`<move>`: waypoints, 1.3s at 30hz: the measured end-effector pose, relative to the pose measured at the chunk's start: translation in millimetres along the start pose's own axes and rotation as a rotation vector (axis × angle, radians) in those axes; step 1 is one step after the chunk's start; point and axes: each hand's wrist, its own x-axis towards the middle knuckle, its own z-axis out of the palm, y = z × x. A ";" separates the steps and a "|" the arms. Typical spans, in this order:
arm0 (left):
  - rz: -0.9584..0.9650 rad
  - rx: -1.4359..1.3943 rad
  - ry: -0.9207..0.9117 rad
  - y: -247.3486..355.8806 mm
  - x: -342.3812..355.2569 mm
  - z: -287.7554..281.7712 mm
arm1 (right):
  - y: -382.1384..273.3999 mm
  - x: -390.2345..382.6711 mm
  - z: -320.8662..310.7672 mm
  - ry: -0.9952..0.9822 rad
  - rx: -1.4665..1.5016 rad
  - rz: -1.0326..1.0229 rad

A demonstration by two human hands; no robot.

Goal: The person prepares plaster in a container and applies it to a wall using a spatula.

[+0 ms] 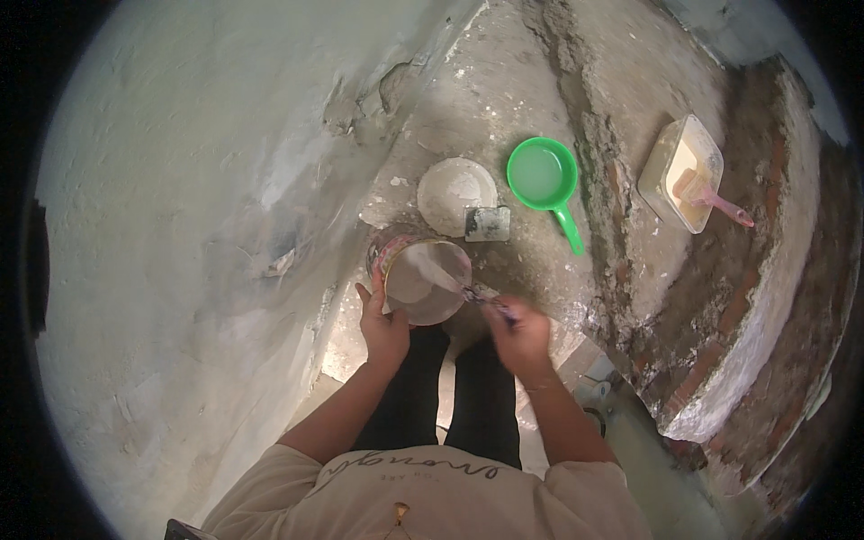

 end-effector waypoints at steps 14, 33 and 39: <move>0.149 0.099 0.056 9.6 -1.8 11.8 | 35.6 3.8 67.3 -0.115 -0.247 -0.066; -0.213 -0.435 -0.011 3.4 12.2 16.9 | 45.4 23.9 2.1 -0.327 0.632 0.773; -0.309 -0.370 0.023 10.8 15.2 18.5 | 41.0 27.2 -9.9 -0.262 0.623 0.731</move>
